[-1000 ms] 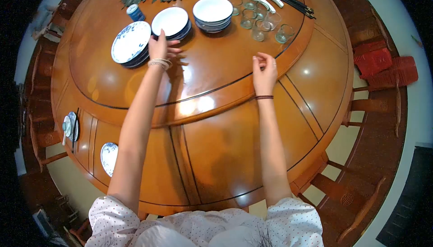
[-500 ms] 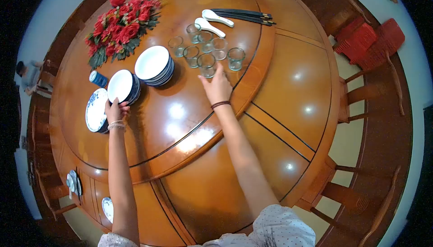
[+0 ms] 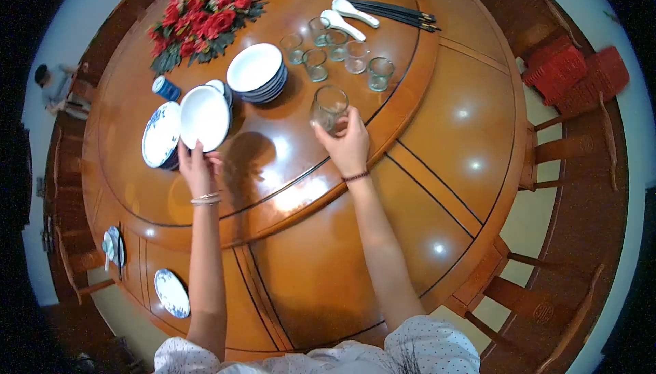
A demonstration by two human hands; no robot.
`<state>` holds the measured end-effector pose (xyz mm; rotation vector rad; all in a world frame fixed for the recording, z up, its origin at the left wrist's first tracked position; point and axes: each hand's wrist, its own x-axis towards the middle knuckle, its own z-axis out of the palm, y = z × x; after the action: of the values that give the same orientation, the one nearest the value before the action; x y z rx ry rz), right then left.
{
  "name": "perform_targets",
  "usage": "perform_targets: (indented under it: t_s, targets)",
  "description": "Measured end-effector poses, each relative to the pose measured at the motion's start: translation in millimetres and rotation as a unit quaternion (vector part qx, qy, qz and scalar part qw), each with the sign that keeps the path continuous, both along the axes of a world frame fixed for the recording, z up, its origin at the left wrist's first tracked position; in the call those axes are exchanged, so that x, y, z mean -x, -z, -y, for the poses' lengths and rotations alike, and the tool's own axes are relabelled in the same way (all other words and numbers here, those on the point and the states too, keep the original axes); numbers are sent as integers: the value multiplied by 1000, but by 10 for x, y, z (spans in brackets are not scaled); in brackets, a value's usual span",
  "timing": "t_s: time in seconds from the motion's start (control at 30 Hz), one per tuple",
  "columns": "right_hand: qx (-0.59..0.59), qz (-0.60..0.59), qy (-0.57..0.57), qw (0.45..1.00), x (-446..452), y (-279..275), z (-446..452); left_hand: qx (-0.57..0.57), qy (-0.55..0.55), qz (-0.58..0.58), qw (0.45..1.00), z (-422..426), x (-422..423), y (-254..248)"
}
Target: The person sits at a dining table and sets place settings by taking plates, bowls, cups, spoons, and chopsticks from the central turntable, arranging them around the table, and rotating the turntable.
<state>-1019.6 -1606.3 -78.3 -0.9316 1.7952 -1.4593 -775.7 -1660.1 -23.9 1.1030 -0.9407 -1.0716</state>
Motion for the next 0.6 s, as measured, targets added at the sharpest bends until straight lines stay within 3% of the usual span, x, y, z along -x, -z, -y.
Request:
perform_targets:
  t_s: [0.07, 0.1, 0.13, 0.2, 0.37, 0.6]
  targets:
    - [144, -152, -10, 978, -209, -23, -312, -20, 45, 31, 998, -383, 32, -6]
    - [173, -163, -39, 971, -313, -1, -468, -43, 49, 38, 997, -596, 54, -47]
    - [203, -95, -45, 973, -481, -32, -622, -66, 53, 44, 995, -804, 57, -91]
    - [184, 26, -79, 979, -783, -91, -985, -95, 60, 11, 994, -1192, -48, -20]
    - [134, 17, -98, 986, -1383, 44, -1838, -193, 41, 24, 980, -2189, -679, 52]
    - [50, 130, -208, 968, -2157, -14, -2460, -250, -92, 0, 964, -3458, -1826, -5]
